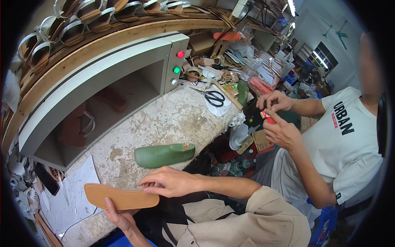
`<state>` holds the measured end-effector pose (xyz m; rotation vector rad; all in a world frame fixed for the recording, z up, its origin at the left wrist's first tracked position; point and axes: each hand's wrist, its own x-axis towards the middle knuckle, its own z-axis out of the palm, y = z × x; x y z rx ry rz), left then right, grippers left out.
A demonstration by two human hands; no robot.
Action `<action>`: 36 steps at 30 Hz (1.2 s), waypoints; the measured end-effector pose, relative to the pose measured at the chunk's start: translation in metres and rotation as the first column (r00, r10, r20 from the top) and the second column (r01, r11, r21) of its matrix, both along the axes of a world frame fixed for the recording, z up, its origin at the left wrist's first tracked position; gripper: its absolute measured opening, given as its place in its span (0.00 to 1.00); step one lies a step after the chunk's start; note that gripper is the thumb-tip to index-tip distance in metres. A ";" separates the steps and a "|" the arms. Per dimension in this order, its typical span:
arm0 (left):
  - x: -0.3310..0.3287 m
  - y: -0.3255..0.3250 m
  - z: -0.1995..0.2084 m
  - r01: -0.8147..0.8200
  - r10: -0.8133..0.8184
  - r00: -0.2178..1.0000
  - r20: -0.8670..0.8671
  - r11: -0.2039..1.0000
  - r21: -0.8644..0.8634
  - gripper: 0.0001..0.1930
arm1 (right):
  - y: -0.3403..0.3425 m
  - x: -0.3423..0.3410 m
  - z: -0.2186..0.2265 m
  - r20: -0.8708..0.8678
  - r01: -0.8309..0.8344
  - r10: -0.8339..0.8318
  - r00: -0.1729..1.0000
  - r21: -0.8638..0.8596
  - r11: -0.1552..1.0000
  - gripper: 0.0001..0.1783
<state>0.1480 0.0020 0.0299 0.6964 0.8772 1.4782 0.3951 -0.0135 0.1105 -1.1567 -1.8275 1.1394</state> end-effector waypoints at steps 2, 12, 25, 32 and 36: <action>-0.008 0.003 -0.004 -0.041 0.041 0.999 0.006 0.999 -0.007 0.16 | 0.000 0.007 0.010 0.024 0.050 -0.051 0.998 0.059 0.997 0.16; -0.015 0.012 -0.013 -0.069 0.069 0.997 0.015 0.998 -0.008 0.16 | -0.030 0.029 0.009 0.137 0.252 -0.309 0.941 0.325 0.912 0.07; -0.016 0.015 -0.034 -0.083 0.083 0.996 -0.023 0.997 -0.001 0.16 | -0.018 0.099 0.002 0.359 0.400 -0.654 0.666 0.568 0.719 0.24; -0.020 0.012 -0.033 -0.115 0.124 0.987 0.105 0.989 -0.091 0.19 | 0.045 0.120 -0.033 0.497 0.142 -0.083 0.864 -0.081 0.987 0.39; -0.012 0.011 -0.018 -0.014 0.012 0.999 -0.039 0.998 -0.064 0.15 | 0.035 0.107 -0.033 0.448 0.245 -0.146 0.882 -0.170 0.954 0.37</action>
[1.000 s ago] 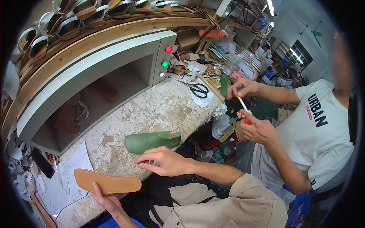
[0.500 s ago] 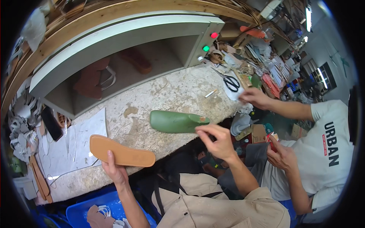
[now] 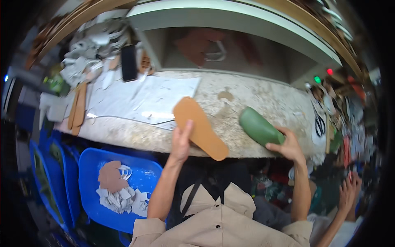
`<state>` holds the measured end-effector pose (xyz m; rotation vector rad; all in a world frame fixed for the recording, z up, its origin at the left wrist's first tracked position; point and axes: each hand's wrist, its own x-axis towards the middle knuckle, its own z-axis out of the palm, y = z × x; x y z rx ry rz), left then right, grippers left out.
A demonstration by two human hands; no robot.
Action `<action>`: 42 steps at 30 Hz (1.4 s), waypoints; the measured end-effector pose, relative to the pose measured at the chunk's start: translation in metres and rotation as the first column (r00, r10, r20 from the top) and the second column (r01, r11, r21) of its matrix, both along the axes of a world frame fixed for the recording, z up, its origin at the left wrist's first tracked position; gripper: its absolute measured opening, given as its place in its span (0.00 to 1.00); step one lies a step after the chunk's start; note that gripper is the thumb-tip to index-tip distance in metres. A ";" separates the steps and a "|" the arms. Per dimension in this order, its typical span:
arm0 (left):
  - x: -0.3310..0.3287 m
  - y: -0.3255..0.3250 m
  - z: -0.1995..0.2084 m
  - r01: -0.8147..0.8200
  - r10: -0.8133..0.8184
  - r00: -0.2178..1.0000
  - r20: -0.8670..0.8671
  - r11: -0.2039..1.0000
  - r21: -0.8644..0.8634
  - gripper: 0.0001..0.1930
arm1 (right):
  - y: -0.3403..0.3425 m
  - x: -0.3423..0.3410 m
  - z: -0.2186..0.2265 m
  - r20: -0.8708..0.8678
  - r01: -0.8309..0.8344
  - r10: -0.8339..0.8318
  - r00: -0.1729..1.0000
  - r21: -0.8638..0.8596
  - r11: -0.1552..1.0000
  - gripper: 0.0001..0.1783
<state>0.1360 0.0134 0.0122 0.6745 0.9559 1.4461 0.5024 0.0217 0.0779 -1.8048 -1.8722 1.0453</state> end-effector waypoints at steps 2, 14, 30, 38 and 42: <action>-0.003 -0.008 0.005 0.134 -0.136 0.988 -0.068 0.991 -0.028 0.16 | -0.018 -0.017 0.005 -0.255 0.110 -0.112 0.960 -0.022 0.994 0.35; 0.036 0.037 0.045 0.533 -0.476 0.834 -0.279 0.825 0.188 0.30 | -0.089 -0.069 -0.003 -0.760 0.089 -0.226 0.609 -0.218 0.972 0.39; -0.024 0.251 0.026 0.038 0.003 0.962 -0.274 0.989 0.142 0.21 | -0.170 -0.053 -0.040 -0.873 0.248 -0.425 0.240 -0.368 0.896 0.40; 0.016 0.099 0.041 0.255 -0.253 0.964 -0.075 0.967 0.009 0.21 | -0.176 -0.063 -0.017 -0.834 0.197 -0.407 0.372 -0.358 0.913 0.36; 0.022 0.035 0.039 0.167 -0.161 0.570 -0.806 0.983 -0.077 0.23 | -0.183 -0.062 -0.021 -0.809 0.107 -0.306 0.501 -0.293 0.950 0.36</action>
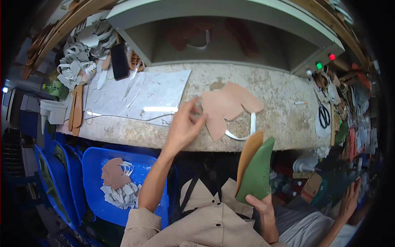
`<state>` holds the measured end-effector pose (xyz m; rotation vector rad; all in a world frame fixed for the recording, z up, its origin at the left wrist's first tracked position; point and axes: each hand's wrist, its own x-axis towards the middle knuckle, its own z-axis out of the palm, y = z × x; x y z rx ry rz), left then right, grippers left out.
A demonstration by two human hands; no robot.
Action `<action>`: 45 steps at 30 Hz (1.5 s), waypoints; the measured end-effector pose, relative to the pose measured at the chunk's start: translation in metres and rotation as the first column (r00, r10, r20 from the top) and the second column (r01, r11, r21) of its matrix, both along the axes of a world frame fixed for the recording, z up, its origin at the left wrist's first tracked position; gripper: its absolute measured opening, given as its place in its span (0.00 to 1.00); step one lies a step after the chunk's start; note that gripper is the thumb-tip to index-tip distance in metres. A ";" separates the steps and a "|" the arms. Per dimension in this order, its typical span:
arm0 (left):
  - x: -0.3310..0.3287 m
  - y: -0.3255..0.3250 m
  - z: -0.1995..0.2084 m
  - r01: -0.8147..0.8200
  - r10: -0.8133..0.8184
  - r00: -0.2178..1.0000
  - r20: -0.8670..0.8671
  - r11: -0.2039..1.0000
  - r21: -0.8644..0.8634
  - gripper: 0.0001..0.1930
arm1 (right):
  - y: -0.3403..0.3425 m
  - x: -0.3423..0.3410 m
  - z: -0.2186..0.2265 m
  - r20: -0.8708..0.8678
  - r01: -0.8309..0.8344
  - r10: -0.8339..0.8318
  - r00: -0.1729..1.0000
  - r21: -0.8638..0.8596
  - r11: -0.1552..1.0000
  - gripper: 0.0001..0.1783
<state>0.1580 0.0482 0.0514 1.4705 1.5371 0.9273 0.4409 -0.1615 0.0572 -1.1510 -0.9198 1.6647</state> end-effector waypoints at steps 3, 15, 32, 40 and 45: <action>-0.008 -0.054 0.007 0.032 -0.026 0.993 -0.114 0.998 0.056 0.31 | -0.008 -0.008 0.000 0.085 -0.036 0.036 0.996 0.003 0.999 0.38; 0.058 -0.160 -0.043 0.343 -0.130 0.652 0.747 0.930 -0.137 0.27 | -0.041 -0.038 -0.040 0.487 -0.213 0.117 0.865 0.146 0.966 0.46; 0.057 -0.195 -0.086 0.341 -0.146 0.740 0.657 0.923 -0.178 0.22 | -0.085 -0.053 -0.081 0.480 -0.134 0.101 0.872 0.035 0.990 0.47; 0.057 -0.194 -0.084 0.369 -0.191 0.778 0.599 0.910 -0.188 0.21 | -0.089 -0.054 -0.080 0.514 -0.122 0.116 0.850 -0.023 0.992 0.49; 0.051 -0.186 -0.086 0.387 -0.242 0.795 0.556 0.908 -0.158 0.22 | -0.092 -0.053 -0.092 0.538 -0.122 0.101 0.837 0.002 0.993 0.50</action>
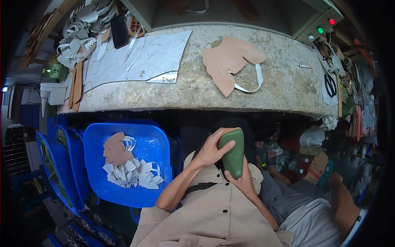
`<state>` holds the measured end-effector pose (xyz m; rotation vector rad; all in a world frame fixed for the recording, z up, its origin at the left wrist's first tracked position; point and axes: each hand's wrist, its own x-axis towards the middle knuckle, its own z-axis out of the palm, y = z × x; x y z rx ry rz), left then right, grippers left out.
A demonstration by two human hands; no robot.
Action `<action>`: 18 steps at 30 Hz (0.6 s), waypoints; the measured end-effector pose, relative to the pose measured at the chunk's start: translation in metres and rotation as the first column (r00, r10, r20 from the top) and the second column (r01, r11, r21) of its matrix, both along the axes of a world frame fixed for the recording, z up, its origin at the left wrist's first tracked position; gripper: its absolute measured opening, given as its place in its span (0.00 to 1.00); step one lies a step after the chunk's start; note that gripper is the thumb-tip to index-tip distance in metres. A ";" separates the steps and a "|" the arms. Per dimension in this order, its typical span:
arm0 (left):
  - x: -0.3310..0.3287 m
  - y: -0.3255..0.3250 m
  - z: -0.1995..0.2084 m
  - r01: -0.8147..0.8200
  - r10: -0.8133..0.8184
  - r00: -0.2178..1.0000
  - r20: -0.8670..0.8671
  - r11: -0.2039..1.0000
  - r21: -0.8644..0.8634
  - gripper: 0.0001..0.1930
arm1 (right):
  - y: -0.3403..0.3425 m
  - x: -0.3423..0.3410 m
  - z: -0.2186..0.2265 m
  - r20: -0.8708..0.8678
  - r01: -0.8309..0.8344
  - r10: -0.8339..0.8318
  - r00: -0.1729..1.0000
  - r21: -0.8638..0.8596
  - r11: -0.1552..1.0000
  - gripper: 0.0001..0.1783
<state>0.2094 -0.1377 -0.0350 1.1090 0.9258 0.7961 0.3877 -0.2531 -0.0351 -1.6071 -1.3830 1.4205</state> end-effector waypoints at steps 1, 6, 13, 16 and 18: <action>-0.003 0.002 -0.002 0.016 -0.015 1.000 -0.025 1.000 0.027 0.22 | -0.002 0.000 -0.003 0.017 0.000 0.000 1.000 0.007 1.000 0.50; -0.007 0.004 -0.004 -0.044 0.052 0.997 0.060 0.992 -0.119 0.21 | -0.001 0.001 0.012 0.233 -0.131 0.104 0.967 0.105 0.986 0.54; 0.002 0.010 0.001 0.000 0.000 1.000 0.006 1.000 0.019 0.20 | 0.150 -0.003 0.109 0.382 -0.147 -0.090 0.920 0.548 0.824 0.40; 0.002 0.013 0.008 0.015 -0.015 1.000 -0.009 0.999 -0.047 0.20 | 0.251 -0.065 0.100 0.540 -0.332 -0.176 0.823 0.708 0.623 0.33; 0.003 0.014 0.007 0.017 -0.017 1.000 -0.010 1.000 -0.022 0.20 | 0.291 -0.087 0.089 0.643 -0.408 -0.178 0.745 0.650 0.641 0.32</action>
